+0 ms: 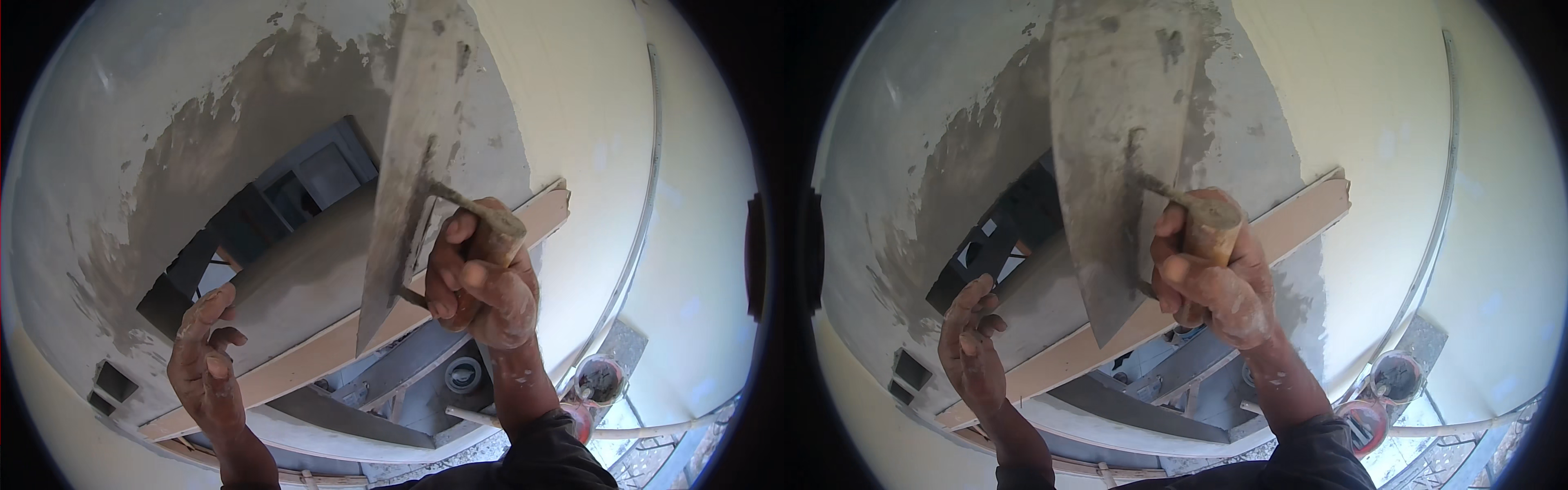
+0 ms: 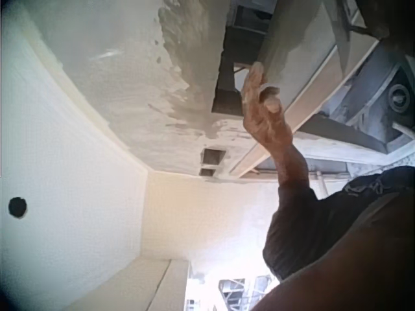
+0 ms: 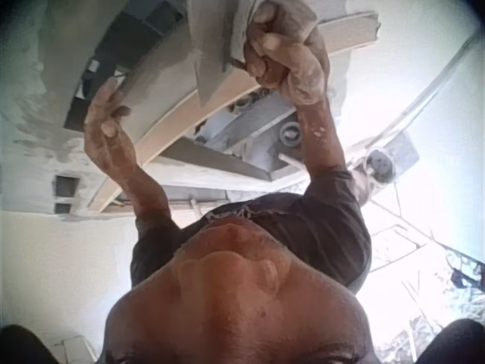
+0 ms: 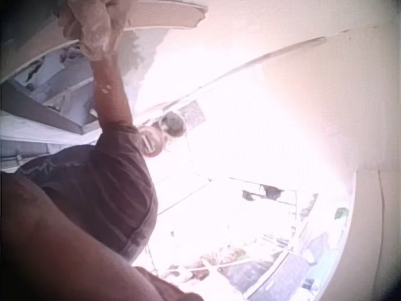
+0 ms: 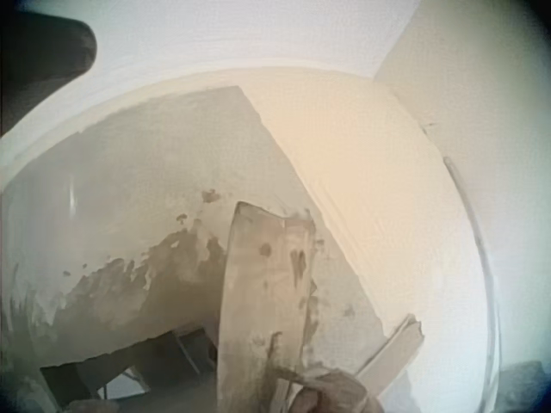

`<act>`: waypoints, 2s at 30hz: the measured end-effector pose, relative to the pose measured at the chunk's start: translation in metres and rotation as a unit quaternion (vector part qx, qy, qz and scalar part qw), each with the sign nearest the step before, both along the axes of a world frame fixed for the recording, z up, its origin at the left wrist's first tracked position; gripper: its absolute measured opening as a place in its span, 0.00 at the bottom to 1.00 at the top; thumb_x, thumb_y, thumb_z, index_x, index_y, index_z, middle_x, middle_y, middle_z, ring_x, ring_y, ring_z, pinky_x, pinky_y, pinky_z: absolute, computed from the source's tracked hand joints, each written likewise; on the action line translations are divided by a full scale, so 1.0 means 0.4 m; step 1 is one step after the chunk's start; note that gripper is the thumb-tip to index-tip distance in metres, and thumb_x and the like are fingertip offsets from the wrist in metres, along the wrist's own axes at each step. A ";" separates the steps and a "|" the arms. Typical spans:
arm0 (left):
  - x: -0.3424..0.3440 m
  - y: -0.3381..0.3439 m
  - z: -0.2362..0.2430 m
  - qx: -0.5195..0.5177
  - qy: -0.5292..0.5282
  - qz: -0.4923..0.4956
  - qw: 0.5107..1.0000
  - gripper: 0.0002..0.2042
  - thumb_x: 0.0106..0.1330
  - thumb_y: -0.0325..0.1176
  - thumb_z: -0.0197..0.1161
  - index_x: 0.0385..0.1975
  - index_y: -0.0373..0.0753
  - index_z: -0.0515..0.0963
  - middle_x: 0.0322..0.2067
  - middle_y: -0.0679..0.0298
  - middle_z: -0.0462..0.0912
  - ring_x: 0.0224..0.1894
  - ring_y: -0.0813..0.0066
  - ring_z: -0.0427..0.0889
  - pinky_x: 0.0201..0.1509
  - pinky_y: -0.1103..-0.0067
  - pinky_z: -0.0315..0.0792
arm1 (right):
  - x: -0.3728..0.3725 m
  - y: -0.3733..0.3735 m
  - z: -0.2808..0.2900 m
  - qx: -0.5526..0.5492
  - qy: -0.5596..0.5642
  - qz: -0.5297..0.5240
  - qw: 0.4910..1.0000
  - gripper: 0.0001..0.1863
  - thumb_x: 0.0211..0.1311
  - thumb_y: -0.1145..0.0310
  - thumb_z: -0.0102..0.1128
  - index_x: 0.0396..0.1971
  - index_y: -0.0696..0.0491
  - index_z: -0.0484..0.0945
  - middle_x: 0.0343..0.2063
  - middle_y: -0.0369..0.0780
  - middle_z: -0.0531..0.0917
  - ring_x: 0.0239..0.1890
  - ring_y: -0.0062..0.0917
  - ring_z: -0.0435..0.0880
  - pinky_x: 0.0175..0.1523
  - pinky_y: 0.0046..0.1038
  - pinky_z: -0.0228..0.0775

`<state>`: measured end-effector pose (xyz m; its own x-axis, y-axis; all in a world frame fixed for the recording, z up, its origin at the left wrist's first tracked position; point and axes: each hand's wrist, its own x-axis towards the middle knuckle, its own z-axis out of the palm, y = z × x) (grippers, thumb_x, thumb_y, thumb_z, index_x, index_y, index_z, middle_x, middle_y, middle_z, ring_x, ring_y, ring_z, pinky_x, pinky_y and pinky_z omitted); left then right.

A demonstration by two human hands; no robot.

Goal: The person smooths the plastered wall around the wall openings using a hand float. Afterwards, the person picks up a metal trowel and smooths the plaster along the interior ledge and edges of the opening.

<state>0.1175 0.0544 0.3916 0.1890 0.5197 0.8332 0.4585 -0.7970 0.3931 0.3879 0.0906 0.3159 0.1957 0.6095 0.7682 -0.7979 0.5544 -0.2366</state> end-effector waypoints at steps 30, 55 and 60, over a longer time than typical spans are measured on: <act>0.210 0.091 0.441 -0.114 0.397 -0.019 0.911 0.52 0.44 0.72 0.65 0.57 0.28 0.68 0.51 0.54 0.74 0.55 0.64 0.73 0.62 0.72 0.62 | -0.496 0.004 0.202 -0.024 0.311 0.274 0.910 0.28 0.62 0.75 0.59 0.61 0.49 0.62 0.33 0.33 0.78 0.22 0.13 0.71 0.24 0.17 0.66; 0.288 0.110 0.457 -0.089 0.441 0.025 0.892 0.42 0.55 0.65 0.57 0.56 0.30 0.70 0.50 0.56 0.75 0.55 0.67 0.71 0.61 0.74 0.62 | -0.459 0.010 0.245 0.004 0.381 0.319 0.868 0.28 0.64 0.72 0.61 0.61 0.51 0.60 0.23 0.31 0.72 0.17 0.13 0.69 0.21 0.17 0.63; 0.288 0.114 0.453 -0.083 0.435 0.032 0.896 0.41 0.56 0.64 0.57 0.56 0.30 0.70 0.50 0.55 0.74 0.55 0.66 0.71 0.61 0.74 0.62 | -0.461 0.016 0.243 0.015 0.378 0.318 0.869 0.28 0.64 0.71 0.61 0.61 0.51 0.60 0.23 0.31 0.72 0.18 0.13 0.70 0.20 0.17 0.63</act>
